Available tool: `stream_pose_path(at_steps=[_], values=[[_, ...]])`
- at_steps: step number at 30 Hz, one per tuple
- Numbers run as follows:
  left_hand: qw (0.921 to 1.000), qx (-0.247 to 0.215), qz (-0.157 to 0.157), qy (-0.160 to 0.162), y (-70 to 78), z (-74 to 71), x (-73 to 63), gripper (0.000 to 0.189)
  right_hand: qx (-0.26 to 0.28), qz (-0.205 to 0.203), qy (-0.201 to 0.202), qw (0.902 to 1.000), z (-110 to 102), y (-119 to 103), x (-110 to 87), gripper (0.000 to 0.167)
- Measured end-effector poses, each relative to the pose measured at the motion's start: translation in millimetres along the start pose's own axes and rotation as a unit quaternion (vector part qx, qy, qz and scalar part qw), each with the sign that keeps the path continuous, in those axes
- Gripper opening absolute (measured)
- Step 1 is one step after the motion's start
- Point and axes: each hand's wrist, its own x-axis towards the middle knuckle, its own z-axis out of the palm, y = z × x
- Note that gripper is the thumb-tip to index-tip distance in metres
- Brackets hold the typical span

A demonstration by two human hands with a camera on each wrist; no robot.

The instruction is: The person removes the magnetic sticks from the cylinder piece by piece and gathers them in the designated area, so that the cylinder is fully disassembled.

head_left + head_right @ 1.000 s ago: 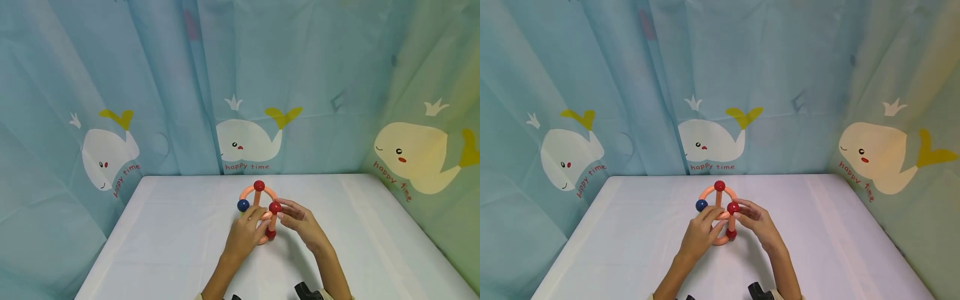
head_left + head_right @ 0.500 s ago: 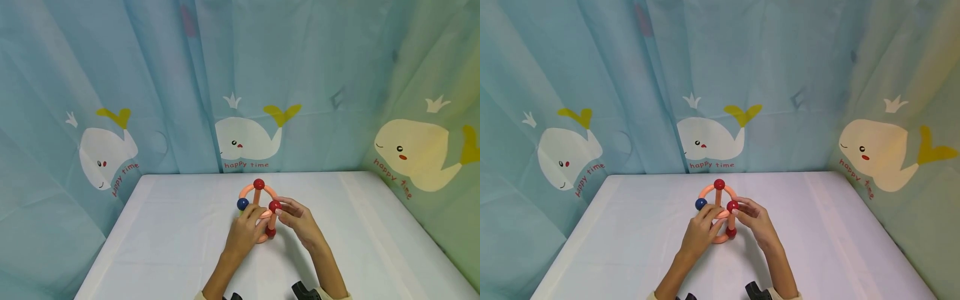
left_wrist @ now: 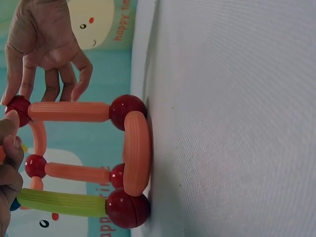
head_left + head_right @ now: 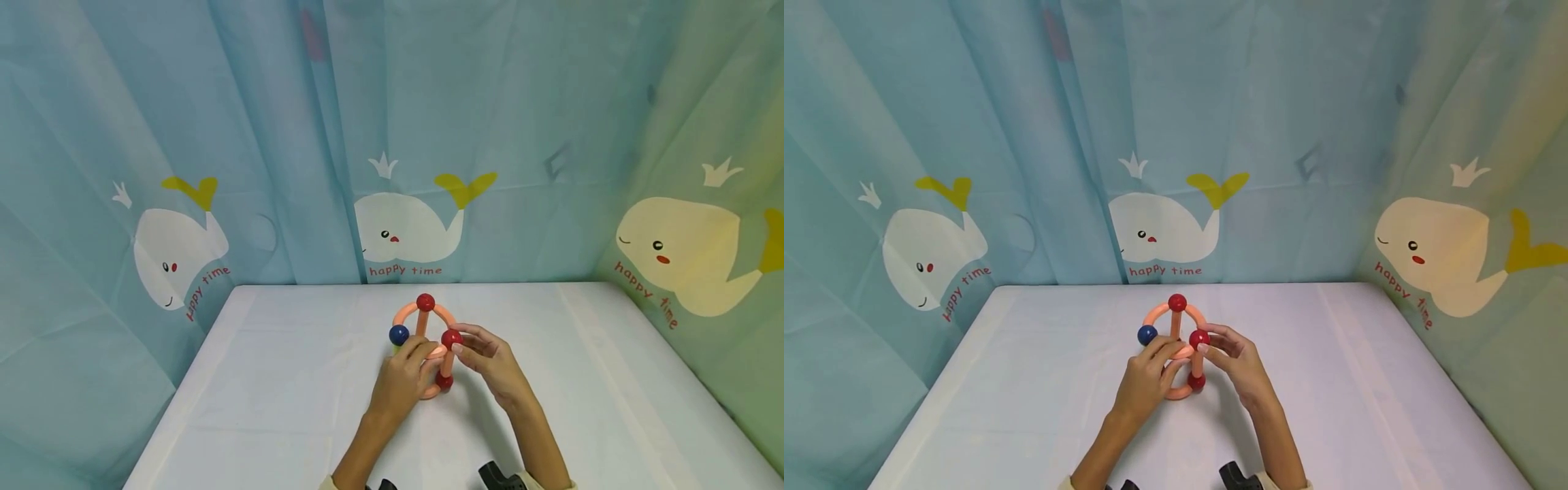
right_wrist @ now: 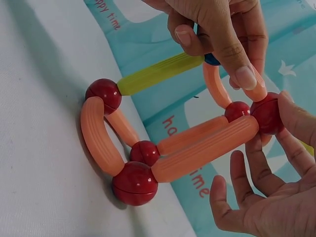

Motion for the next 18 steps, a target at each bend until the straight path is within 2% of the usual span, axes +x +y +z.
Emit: stream_pose_path(at_steps=[6, 13, 18], values=[[0.9999, -0.006, -0.003, -0.013, -0.7, -0.8, 0.3, 0.025, -0.002, 0.002, 0.009, 1.0000, 0.6, -0.5, 0.5, 0.043], [0.9995, 0.016, 0.025, -0.014, 2.9, 1.2, -1.8, 0.015, -0.008, 0.001, 0.024, 0.9997, 0.1, 0.1, -0.4, 0.043], [0.9997, 0.008, 0.013, -0.019, 2.0, -0.9, -2.2, 0.017, -0.011, 0.003, 0.010, 0.9999, 0.2, -1.7, -0.3, 0.044]])
